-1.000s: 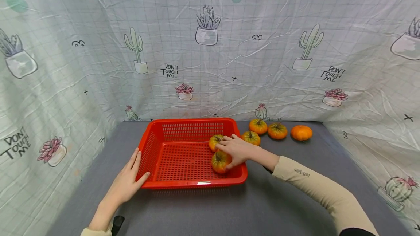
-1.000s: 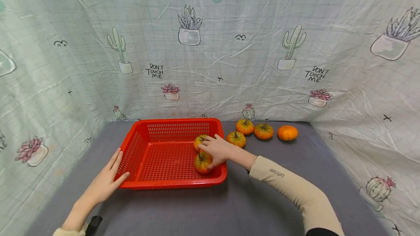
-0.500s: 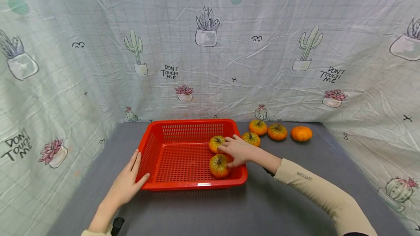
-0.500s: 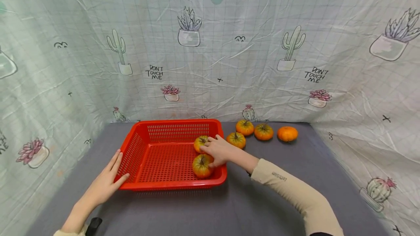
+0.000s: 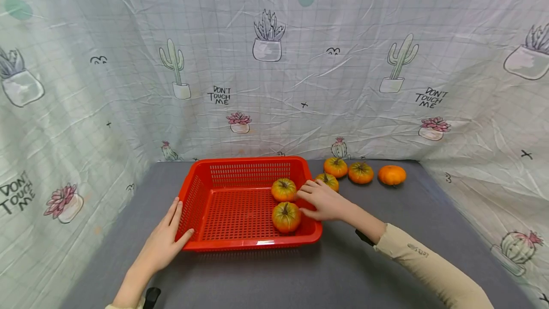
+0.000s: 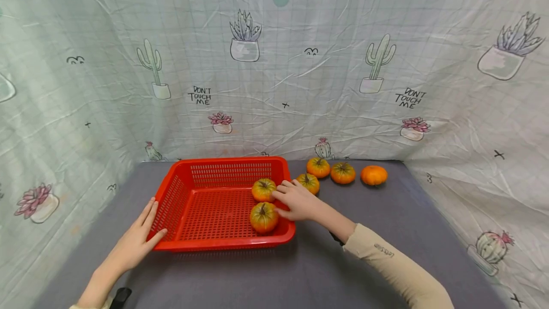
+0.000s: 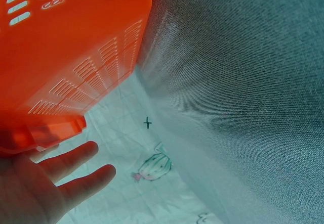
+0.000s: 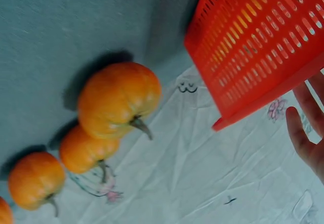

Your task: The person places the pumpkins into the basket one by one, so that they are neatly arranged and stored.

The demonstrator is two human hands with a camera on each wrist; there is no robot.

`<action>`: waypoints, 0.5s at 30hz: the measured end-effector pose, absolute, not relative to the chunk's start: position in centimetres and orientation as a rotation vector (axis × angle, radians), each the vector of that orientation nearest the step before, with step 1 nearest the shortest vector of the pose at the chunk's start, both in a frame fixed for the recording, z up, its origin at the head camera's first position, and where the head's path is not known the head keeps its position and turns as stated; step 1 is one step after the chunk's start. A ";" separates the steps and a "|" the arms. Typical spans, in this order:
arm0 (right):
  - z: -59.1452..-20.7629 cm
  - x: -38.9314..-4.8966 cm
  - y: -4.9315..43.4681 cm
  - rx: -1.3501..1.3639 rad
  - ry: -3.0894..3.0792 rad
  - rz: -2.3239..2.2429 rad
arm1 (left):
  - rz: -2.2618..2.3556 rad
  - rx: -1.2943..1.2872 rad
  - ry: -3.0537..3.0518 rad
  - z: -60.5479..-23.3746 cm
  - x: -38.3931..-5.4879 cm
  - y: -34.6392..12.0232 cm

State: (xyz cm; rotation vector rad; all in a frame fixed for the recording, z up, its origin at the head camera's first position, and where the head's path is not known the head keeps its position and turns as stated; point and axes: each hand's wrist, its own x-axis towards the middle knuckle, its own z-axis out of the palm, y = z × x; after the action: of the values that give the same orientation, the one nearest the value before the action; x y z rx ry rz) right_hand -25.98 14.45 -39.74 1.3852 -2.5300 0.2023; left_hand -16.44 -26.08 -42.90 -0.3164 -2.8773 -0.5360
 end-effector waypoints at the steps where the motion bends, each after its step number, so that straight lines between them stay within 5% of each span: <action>1: -39.9 -25.9 14.7 1.369 -2.514 0.232 | -0.541 -0.314 -2.880 -42.9 -16.4 -26.1; 15: -41.7 -25.5 18.2 1.113 -2.404 0.413 | -0.529 -0.313 -2.875 -42.8 -16.4 -26.0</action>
State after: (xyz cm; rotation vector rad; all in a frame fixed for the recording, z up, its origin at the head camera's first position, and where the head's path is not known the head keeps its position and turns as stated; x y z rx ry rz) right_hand -25.51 18.24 -41.67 1.1126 -2.4040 0.4127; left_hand -16.40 -25.98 -42.84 -0.3134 -2.8753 -0.5287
